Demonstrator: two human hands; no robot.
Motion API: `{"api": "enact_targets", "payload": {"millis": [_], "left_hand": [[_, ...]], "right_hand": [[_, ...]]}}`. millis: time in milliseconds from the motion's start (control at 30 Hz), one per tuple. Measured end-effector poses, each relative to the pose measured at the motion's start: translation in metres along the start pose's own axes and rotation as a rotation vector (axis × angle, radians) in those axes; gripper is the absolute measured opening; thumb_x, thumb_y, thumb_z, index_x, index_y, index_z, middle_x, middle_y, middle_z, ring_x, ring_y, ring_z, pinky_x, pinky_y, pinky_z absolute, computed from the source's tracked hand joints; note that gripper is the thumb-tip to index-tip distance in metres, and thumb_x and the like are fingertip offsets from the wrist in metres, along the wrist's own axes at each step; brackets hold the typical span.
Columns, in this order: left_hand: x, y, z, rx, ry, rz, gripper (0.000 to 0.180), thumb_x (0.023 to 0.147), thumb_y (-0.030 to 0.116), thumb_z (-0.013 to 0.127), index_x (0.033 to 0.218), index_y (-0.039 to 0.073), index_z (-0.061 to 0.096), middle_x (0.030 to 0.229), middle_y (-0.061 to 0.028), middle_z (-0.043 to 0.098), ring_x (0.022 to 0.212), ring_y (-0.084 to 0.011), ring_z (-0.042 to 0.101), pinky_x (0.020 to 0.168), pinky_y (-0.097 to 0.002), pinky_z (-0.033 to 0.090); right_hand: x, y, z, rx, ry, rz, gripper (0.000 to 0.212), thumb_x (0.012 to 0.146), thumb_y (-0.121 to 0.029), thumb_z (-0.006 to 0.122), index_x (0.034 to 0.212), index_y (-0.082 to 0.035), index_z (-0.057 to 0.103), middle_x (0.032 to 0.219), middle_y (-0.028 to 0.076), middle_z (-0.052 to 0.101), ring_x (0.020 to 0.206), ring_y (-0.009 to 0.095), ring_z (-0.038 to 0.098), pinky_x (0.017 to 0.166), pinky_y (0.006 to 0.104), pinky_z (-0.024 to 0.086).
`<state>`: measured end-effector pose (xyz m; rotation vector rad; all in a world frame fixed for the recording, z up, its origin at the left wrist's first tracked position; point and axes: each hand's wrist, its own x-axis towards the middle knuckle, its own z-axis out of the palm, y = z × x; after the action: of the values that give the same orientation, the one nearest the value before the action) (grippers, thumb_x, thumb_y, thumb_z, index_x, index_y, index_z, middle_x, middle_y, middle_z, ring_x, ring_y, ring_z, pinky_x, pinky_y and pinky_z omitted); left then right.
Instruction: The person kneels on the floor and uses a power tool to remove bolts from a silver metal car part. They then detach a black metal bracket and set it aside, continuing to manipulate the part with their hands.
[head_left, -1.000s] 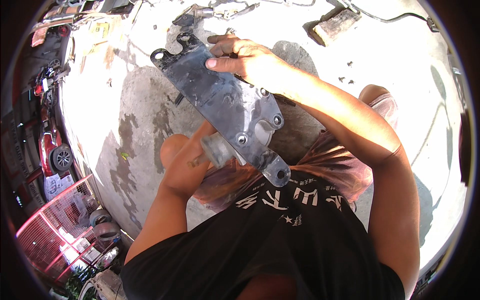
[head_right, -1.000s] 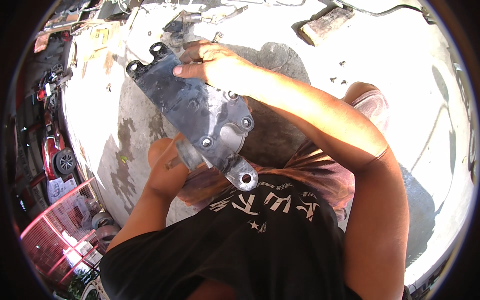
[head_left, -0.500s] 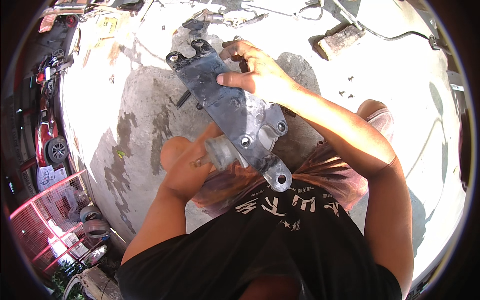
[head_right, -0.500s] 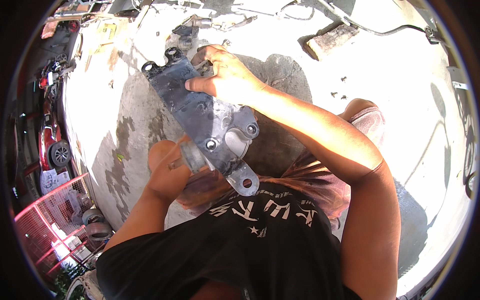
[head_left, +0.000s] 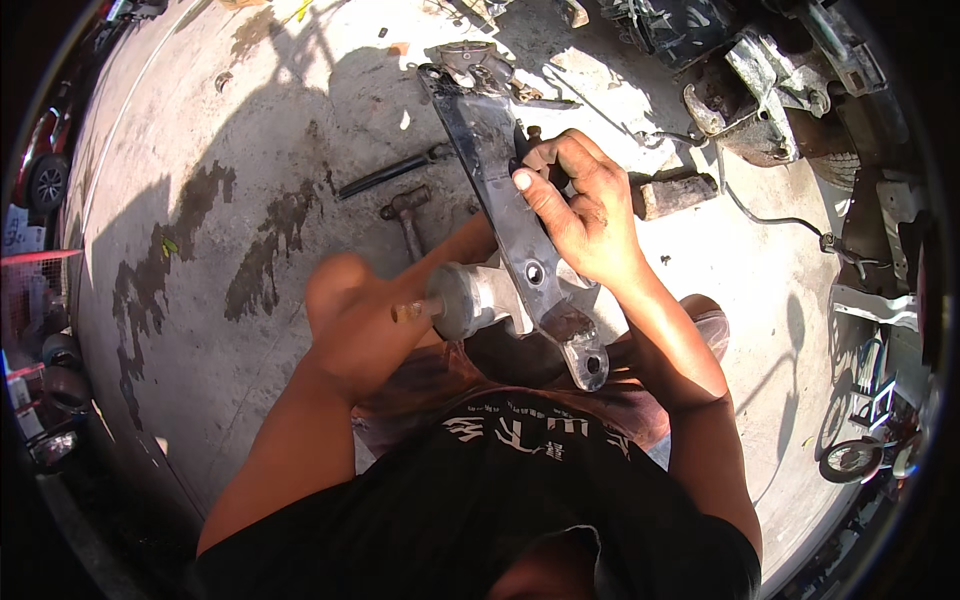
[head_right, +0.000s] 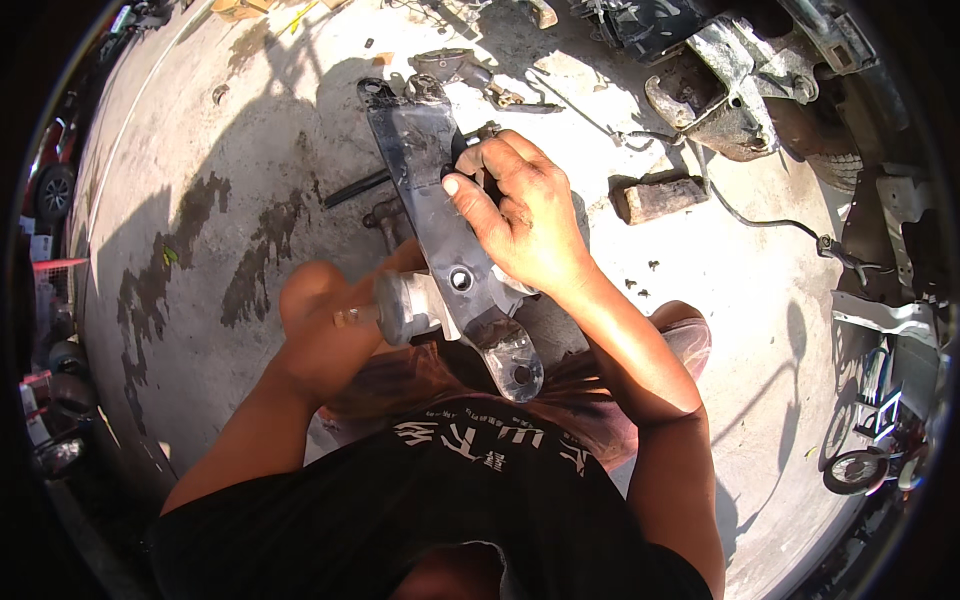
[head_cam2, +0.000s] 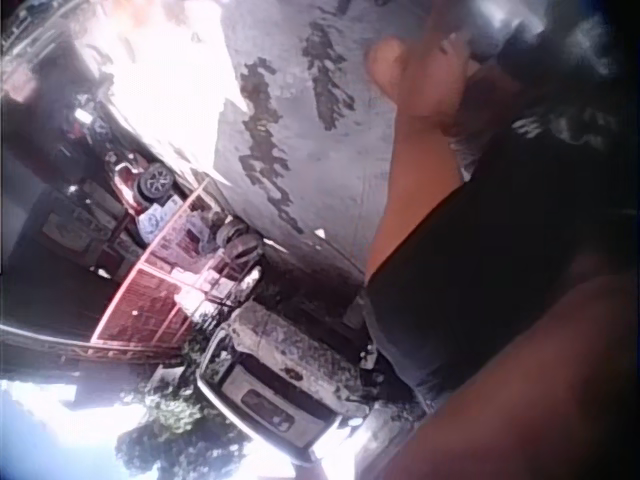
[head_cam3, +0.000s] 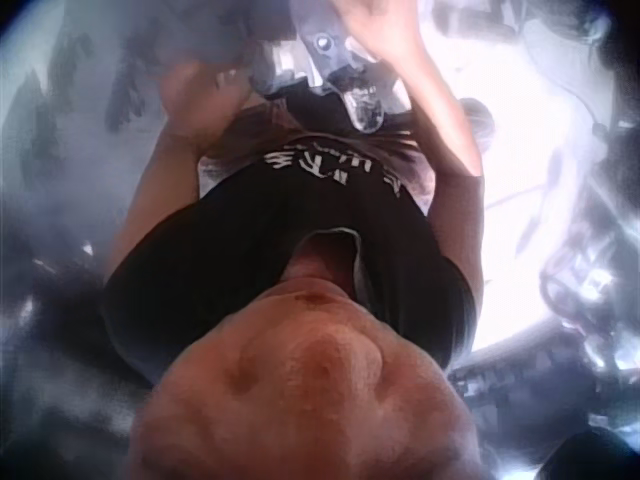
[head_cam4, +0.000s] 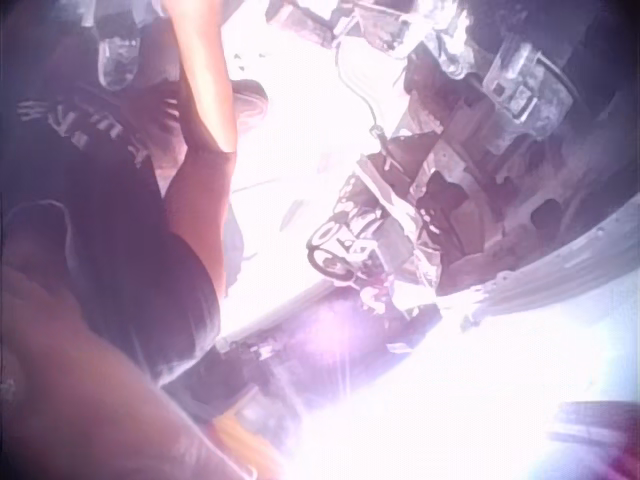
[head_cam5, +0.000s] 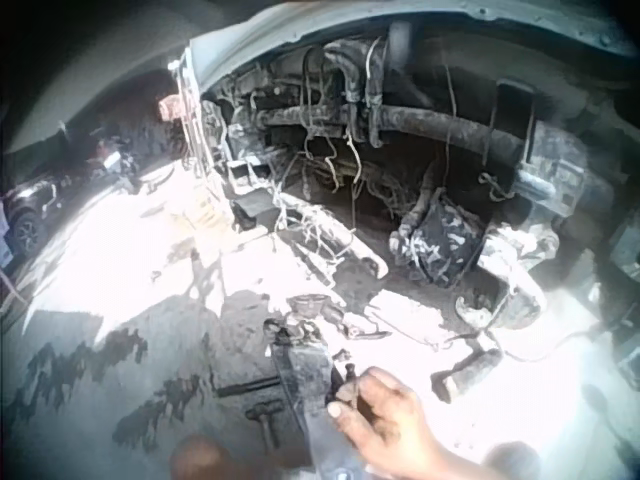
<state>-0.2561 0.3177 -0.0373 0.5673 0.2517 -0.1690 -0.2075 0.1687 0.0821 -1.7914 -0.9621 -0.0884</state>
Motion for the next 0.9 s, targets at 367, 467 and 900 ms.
{"api": "enact_targets", "payload": {"millis": [367,467,900], "left_hand": [[0.007,0.055,-0.024,-0.126,0.012,0.052,0.059,0.092,0.049,0.064,0.122,-0.002,0.053,0.107,-0.0108,0.063,0.094,-0.0197,0.066,0.083,-0.0352,0.056],[0.013,0.063,-0.027,-0.145,-0.013,0.031,0.060,0.092,0.049,0.064,0.122,-0.002,0.053,0.107,-0.0107,0.063,0.094,-0.0197,0.066,0.083,-0.0352,0.056],[0.015,0.069,-0.015,-0.095,0.003,0.108,0.060,0.092,0.050,0.064,0.121,-0.002,0.054,0.106,-0.0106,0.063,0.093,-0.0196,0.066,0.082,-0.0354,0.056]], "right_hand": [[0.050,-0.033,0.033,0.133,0.030,0.054,0.018,0.085,-0.013,0.072,0.093,0.003,0.070,0.101,0.014,0.067,0.099,0.024,0.063,0.090,0.0326,0.047],[0.057,-0.033,0.040,0.095,0.069,0.045,0.018,0.085,-0.013,0.072,0.090,0.004,0.070,0.098,0.014,0.069,0.095,0.024,0.064,0.088,0.0330,0.048],[0.018,-0.012,-0.008,0.107,-0.083,-0.163,0.036,0.083,-0.023,0.061,0.109,0.001,0.069,0.114,0.018,0.068,0.105,0.033,0.064,0.096,0.0419,0.047]]}}
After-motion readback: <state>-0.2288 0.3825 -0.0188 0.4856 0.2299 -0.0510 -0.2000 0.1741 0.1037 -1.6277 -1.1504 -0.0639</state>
